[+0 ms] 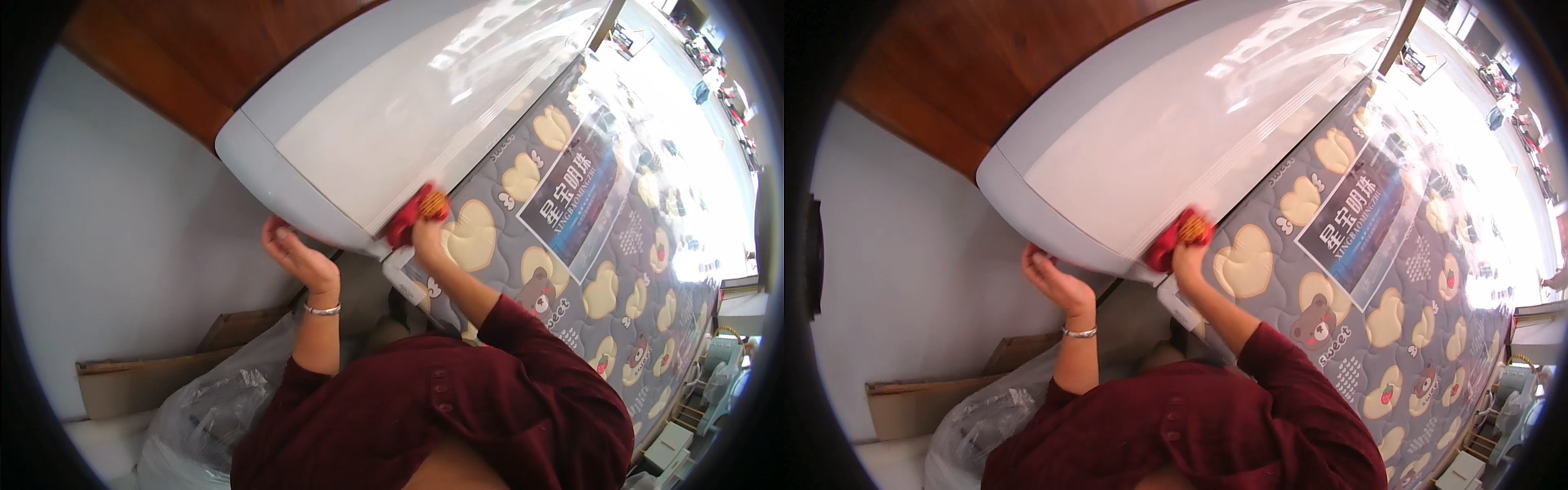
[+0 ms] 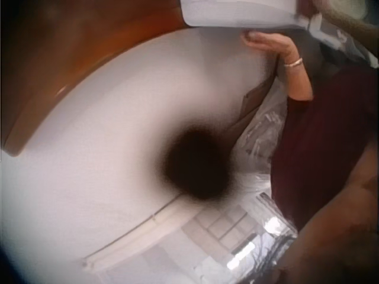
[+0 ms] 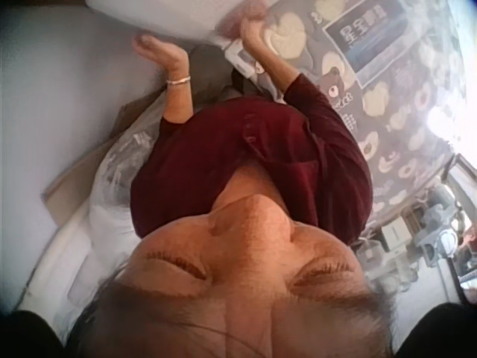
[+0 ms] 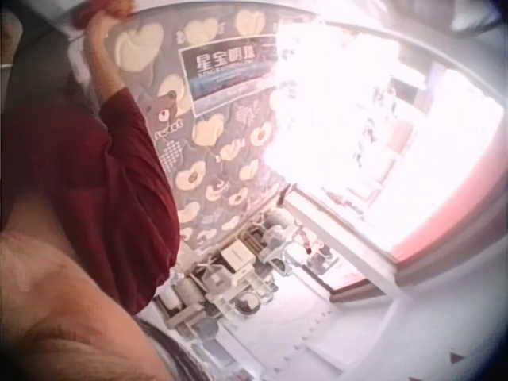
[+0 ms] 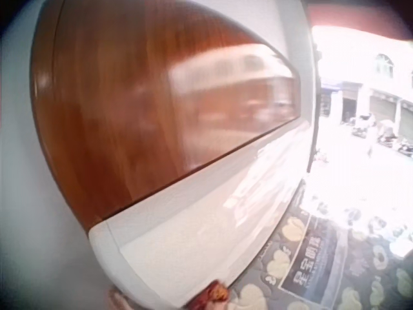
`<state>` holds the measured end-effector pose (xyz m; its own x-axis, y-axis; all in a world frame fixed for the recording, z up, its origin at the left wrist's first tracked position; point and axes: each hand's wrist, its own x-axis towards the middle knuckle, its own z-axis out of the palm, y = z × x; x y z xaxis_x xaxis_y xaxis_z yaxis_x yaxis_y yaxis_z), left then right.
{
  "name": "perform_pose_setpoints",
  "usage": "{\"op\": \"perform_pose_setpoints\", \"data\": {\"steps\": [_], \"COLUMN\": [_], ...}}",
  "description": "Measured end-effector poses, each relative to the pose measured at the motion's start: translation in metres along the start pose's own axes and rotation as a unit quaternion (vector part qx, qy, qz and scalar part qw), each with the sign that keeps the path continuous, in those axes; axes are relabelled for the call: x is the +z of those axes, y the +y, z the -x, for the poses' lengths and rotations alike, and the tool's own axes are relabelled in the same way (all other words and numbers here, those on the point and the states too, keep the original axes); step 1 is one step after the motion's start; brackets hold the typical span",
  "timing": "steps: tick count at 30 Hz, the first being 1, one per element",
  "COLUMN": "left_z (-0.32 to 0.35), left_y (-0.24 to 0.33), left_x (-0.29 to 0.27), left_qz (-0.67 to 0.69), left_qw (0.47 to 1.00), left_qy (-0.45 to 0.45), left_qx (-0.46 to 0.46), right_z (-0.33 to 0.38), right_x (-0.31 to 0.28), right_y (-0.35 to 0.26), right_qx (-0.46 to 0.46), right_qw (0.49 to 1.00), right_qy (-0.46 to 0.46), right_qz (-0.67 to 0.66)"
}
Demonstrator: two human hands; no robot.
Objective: The person wipes the plastic-wrapped surfaces of several mattresses and a headboard with a red cloth. The person moves between different mattresses, wiping the top and sides, and also cleans the headboard area.
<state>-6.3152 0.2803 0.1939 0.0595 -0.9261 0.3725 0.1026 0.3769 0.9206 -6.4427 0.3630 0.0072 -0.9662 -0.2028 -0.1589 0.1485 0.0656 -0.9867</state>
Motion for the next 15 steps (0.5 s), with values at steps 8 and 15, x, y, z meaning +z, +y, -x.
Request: {"op": "perform_pose_setpoints", "data": {"steps": [8,15], "left_z": [0.134,0.031], "left_y": [-0.023,0.025], "left_x": [-0.044,-0.082], "left_qz": [0.103,0.442], "left_qw": [0.884,0.827], "left_qy": [-0.223,-0.105], "left_qx": [-0.397,-0.331], "right_z": [0.096,0.005], "right_x": [-0.072,-0.108], "right_y": [-0.070,-0.243], "right_qx": [-0.189,-0.430], "right_qw": [0.899,0.842], "right_qy": [-0.393,-0.194], "right_qz": [0.048,0.261]}}
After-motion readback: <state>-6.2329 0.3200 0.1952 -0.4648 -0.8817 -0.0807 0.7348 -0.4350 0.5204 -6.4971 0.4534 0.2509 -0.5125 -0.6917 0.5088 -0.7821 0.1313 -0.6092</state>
